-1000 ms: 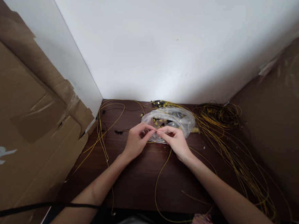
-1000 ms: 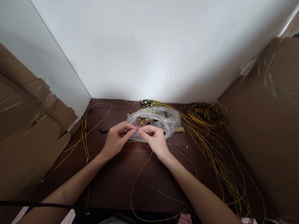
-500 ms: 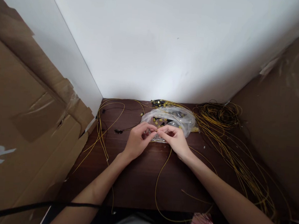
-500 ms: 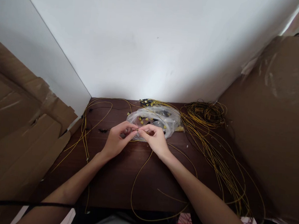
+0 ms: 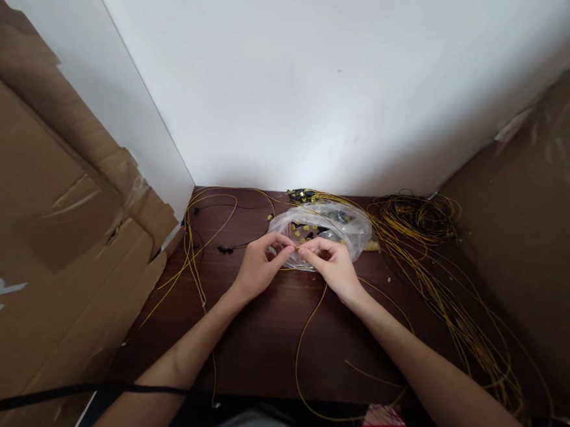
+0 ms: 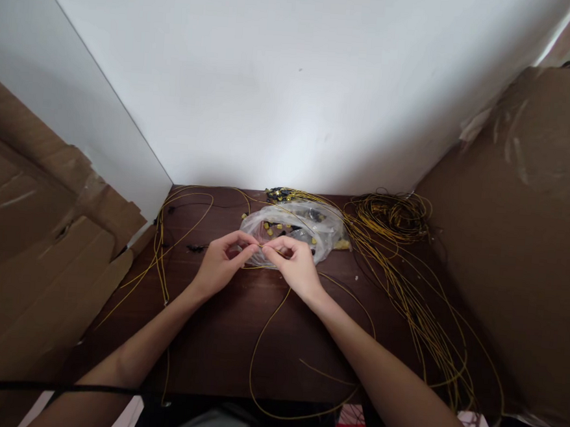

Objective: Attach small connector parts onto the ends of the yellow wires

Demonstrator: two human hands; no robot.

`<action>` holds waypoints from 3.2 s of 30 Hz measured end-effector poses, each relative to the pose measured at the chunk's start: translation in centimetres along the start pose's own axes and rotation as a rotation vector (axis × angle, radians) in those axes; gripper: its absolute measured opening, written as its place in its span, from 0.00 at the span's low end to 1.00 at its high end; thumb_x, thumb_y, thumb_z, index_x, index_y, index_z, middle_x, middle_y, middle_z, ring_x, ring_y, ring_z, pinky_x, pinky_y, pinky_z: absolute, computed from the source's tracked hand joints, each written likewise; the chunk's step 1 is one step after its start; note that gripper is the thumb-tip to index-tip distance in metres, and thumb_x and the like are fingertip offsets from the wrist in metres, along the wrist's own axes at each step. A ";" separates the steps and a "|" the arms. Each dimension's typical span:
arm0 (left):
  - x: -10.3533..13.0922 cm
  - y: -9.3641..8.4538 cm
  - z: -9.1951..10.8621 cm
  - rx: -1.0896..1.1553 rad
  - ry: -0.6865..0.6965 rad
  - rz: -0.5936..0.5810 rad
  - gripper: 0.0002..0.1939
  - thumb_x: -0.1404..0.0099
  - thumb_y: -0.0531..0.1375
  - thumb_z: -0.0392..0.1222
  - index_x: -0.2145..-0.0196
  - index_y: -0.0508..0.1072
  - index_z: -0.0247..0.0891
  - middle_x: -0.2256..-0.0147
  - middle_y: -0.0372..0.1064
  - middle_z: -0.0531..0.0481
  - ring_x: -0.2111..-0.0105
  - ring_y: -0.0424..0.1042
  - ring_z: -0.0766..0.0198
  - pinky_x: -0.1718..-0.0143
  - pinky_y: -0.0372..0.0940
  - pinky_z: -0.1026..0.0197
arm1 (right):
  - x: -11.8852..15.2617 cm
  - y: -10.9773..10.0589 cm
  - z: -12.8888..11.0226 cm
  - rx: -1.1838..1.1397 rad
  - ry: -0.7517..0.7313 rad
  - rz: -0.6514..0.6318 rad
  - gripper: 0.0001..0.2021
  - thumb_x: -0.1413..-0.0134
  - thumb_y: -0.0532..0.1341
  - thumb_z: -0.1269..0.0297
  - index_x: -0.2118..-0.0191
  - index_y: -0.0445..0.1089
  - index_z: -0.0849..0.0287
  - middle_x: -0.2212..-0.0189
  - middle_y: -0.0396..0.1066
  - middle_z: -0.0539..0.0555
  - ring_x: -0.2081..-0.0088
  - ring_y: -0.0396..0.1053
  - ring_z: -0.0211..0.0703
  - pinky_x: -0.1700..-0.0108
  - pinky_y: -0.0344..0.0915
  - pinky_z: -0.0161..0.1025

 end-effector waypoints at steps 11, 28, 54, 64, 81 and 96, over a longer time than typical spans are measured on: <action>-0.1 0.3 0.1 0.307 -0.197 -0.050 0.10 0.45 0.60 0.43 0.71 0.71 0.32 0.76 0.67 0.51 0.83 0.57 0.75 0.82 0.54 0.69 | 0.0 -0.1 0.5 0.027 -0.009 -0.011 0.09 0.55 0.62 0.58 0.74 0.70 0.59 0.75 0.70 0.52 0.74 0.64 0.39 0.71 0.59 0.37; -0.1 0.2 -0.2 0.553 -0.336 -0.133 0.10 0.45 0.61 0.43 0.68 0.74 0.32 0.74 0.67 0.48 0.79 0.57 0.74 0.82 0.51 0.70 | 0.2 0.0 -0.3 -0.023 -0.014 0.005 0.08 0.54 0.62 0.60 0.75 0.70 0.59 0.76 0.69 0.51 0.75 0.62 0.37 0.71 0.57 0.36; 0.1 0.3 -0.1 0.590 -0.353 -0.171 0.13 0.48 0.64 0.45 0.68 0.74 0.33 0.76 0.61 0.53 0.81 0.49 0.77 0.83 0.41 0.70 | 0.6 0.5 -0.9 -0.260 0.196 -0.070 0.10 0.59 0.64 0.59 0.74 0.70 0.61 0.82 0.62 0.46 0.83 0.49 0.28 0.82 0.43 0.31; 0.1 0.3 -0.2 0.603 -0.379 -0.154 0.12 0.49 0.64 0.44 0.70 0.74 0.33 0.75 0.63 0.52 0.80 0.50 0.77 0.83 0.41 0.71 | 0.4 0.4 -0.9 -0.178 0.126 -0.041 0.08 0.57 0.63 0.61 0.75 0.69 0.61 0.82 0.62 0.46 0.82 0.51 0.29 0.80 0.47 0.31; 0.1 0.1 -0.2 0.412 -0.350 -0.090 0.13 0.50 0.64 0.45 0.70 0.75 0.33 0.72 0.69 0.49 0.81 0.54 0.76 0.83 0.46 0.71 | 0.3 0.2 0.1 0.053 -0.055 0.009 0.08 0.54 0.61 0.61 0.74 0.69 0.61 0.75 0.70 0.52 0.73 0.64 0.38 0.69 0.60 0.37; 0.0 0.0 0.4 -0.024 -0.072 0.007 0.06 0.46 0.59 0.40 0.74 0.73 0.33 0.78 0.65 0.53 0.77 0.59 0.70 0.75 0.56 0.67 | 0.5 0.2 0.0 0.192 -0.116 -0.004 0.08 0.50 0.59 0.61 0.72 0.69 0.60 0.73 0.71 0.53 0.72 0.65 0.39 0.70 0.59 0.35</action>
Point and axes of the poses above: each hand's wrist, its own x-axis away from the middle knuckle, its own y-axis out of the palm, z = x × y, the point moved 2 cm from there along -x, towards the middle knuckle
